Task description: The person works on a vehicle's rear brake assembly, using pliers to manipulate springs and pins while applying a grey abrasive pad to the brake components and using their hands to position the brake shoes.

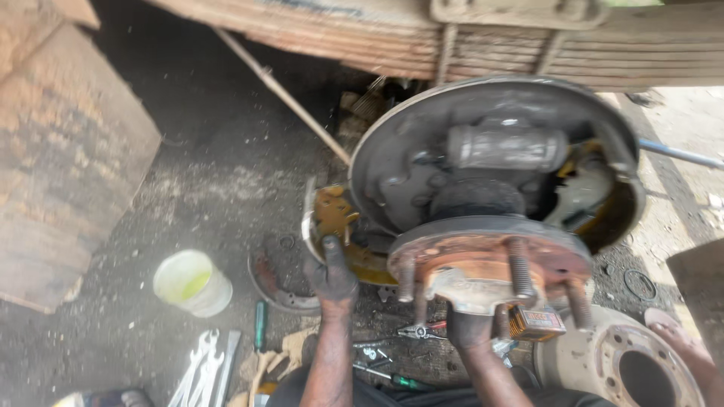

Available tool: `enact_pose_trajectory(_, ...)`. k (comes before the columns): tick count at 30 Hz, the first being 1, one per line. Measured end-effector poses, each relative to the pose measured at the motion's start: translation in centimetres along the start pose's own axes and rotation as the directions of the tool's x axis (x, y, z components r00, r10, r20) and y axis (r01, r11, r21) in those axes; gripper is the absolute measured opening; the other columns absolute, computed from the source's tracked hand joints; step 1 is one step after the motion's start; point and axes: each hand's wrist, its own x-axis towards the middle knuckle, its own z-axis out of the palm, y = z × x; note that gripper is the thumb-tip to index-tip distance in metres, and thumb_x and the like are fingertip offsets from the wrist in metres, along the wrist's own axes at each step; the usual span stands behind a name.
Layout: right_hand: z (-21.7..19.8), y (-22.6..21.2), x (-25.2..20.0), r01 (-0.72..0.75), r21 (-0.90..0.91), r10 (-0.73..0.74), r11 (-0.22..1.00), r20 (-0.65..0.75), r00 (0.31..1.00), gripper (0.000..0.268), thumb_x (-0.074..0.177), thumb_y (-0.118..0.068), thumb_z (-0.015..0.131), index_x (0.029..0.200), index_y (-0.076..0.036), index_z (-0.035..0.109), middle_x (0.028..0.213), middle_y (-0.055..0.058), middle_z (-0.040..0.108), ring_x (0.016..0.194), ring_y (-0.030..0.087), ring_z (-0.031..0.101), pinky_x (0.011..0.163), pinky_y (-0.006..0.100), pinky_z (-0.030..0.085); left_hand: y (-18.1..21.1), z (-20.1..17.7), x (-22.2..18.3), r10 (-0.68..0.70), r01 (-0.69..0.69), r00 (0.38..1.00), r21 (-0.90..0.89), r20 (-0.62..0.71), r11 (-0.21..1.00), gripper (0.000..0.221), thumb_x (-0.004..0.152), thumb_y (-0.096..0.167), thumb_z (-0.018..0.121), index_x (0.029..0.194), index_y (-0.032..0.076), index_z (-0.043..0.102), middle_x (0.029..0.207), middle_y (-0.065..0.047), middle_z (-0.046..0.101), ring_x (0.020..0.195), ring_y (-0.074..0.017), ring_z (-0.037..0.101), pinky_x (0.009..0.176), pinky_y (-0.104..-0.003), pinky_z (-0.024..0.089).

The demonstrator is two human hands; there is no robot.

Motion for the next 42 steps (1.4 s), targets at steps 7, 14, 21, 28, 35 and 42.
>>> enact_pose_trajectory(7, -3.7, -1.0, -0.7, -0.174, 0.628, 0.273, 0.758, -0.063, 0.96, 0.019, 0.082, -0.001, 0.071, 0.1, -0.005, 0.067, 0.103, 0.011, 0.069, 0.095, 0.027, 0.065, 0.083, 0.041, 0.053, 1.7, 1.6, -4.6, 0.01, -0.026, 0.994, -0.152, -0.11, 0.988, 0.07, 0.11, 0.052, 0.05, 0.152, -0.004, 0.041, 0.141, -0.022, 0.057, 0.132, -0.0327, 0.055, 0.11, -0.049, 0.045)
enact_pose_trajectory(14, -7.7, -5.8, 2.4, -0.319, 0.943, 0.466, -0.1, 0.327, 0.822, 0.032, 0.101, 0.0, 0.062, 0.131, 0.001, 0.052, 0.109, 0.009, 0.062, 0.084, 0.015, 0.064, 0.072, 0.032, 0.058, 1.1, 1.0, -1.0, 0.113, -0.113, 0.994, -0.115, -0.003, 0.987, 0.067, 0.111, 0.051, 0.047, 0.16, 0.006, 0.04, 0.15, -0.022, 0.057, 0.139, -0.0333, 0.059, 0.115, -0.048, 0.053)
enact_pose_trajectory(21, -7.9, -7.5, 3.3, -0.276, 0.846, 0.441, -0.456, 0.484, 0.756, 0.029, 0.109, -0.012, 0.055, 0.134, 0.001, 0.049, 0.115, 0.013, 0.064, 0.093, 0.022, 0.074, 0.084, 0.034, 0.063, 5.1, 3.6, 4.2, 0.269, -0.28, 0.944, 0.032, 0.191, 0.959, 0.062, 0.105, 0.054, 0.057, 0.154, 0.019, 0.047, 0.131, -0.011, 0.072, 0.111, -0.0193, 0.075, 0.096, -0.035, 0.064)
enact_pose_trajectory(28, -3.0, -5.8, 2.9, -0.19, 0.822, 0.424, -0.537, 0.457, 0.782, 0.034, 0.101, -0.011, 0.06, 0.133, -0.007, 0.049, 0.111, 0.01, 0.067, 0.088, 0.02, 0.075, 0.082, 0.035, 0.064, 7.5, 3.2, 4.9, 0.32, -0.341, 0.929, 0.094, 0.184, 0.936, 0.061, 0.095, 0.04, 0.074, 0.149, 0.017, 0.057, 0.117, -0.006, 0.069, 0.101, -0.0176, 0.072, 0.087, -0.03, 0.065)
enact_pose_trajectory(35, -4.6, -7.2, 2.3, -0.298, 0.916, 0.46, -0.27, 0.395, 0.796, 0.046, 0.099, -0.025, 0.063, 0.134, 0.0, 0.048, 0.105, 0.021, 0.07, 0.087, 0.03, 0.073, 0.077, 0.04, 0.064, 7.1, 3.6, 4.5, 0.308, -0.314, 0.949, 0.302, 0.07, 0.9, 0.052, 0.099, 0.041, 0.07, 0.144, 0.017, 0.062, 0.11, -0.007, 0.068, 0.095, -0.0176, 0.072, 0.078, -0.03, 0.064)
enact_pose_trajectory(42, -5.7, -6.5, 2.6, -0.445, 0.837, 0.451, -0.32, 0.547, 0.705, 0.043, 0.099, -0.022, 0.06, 0.134, -0.001, 0.049, 0.105, 0.02, 0.068, 0.084, 0.027, 0.073, 0.075, 0.039, 0.061, 9.0, 4.1, 4.0, 0.426, -0.397, 0.904, 0.42, 0.028, 0.816, 0.05, 0.094, 0.038, 0.077, 0.139, 0.02, 0.065, 0.12, -0.008, 0.059, 0.1, -0.0186, 0.066, 0.079, -0.029, 0.063)
